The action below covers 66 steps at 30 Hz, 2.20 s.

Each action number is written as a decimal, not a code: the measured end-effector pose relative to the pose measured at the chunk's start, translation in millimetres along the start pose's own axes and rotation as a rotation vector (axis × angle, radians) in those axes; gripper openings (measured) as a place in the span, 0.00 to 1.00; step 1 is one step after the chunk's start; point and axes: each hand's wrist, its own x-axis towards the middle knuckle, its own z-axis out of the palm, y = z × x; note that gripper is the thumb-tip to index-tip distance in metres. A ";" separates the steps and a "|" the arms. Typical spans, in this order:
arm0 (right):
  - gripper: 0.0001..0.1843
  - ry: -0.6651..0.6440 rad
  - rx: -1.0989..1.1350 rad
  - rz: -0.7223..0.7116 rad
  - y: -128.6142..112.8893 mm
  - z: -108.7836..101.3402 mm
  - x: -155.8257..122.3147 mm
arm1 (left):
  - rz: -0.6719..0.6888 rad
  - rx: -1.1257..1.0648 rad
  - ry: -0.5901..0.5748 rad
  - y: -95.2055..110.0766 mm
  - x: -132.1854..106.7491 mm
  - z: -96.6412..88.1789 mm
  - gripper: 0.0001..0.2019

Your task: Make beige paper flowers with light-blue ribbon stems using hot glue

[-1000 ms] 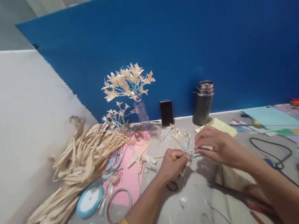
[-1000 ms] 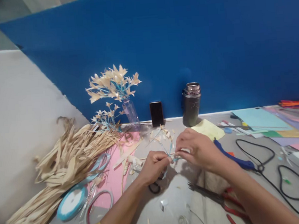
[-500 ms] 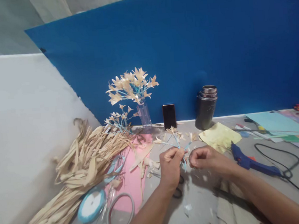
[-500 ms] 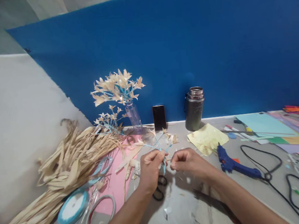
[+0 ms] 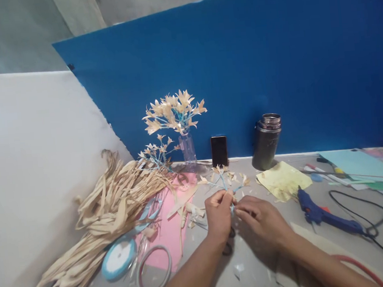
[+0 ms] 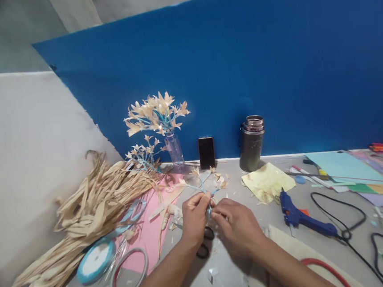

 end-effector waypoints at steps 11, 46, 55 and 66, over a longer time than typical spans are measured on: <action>0.12 0.189 0.383 0.296 2.7 -19.7 13.7 | -0.186 -0.218 -0.057 10.9 -2.8 3.7 0.15; 0.22 0.180 0.968 0.482 11.3 -2.0 10.1 | 0.107 -0.019 -0.053 9.0 -14.1 10.4 0.15; 0.23 0.227 0.918 0.523 9.0 -3.3 10.7 | 0.082 -0.083 -0.069 2.1 -16.9 10.2 0.08; 0.17 0.290 0.603 0.444 -5.9 -8.3 9.2 | -0.211 -0.469 0.007 -1.4 -8.3 15.0 0.18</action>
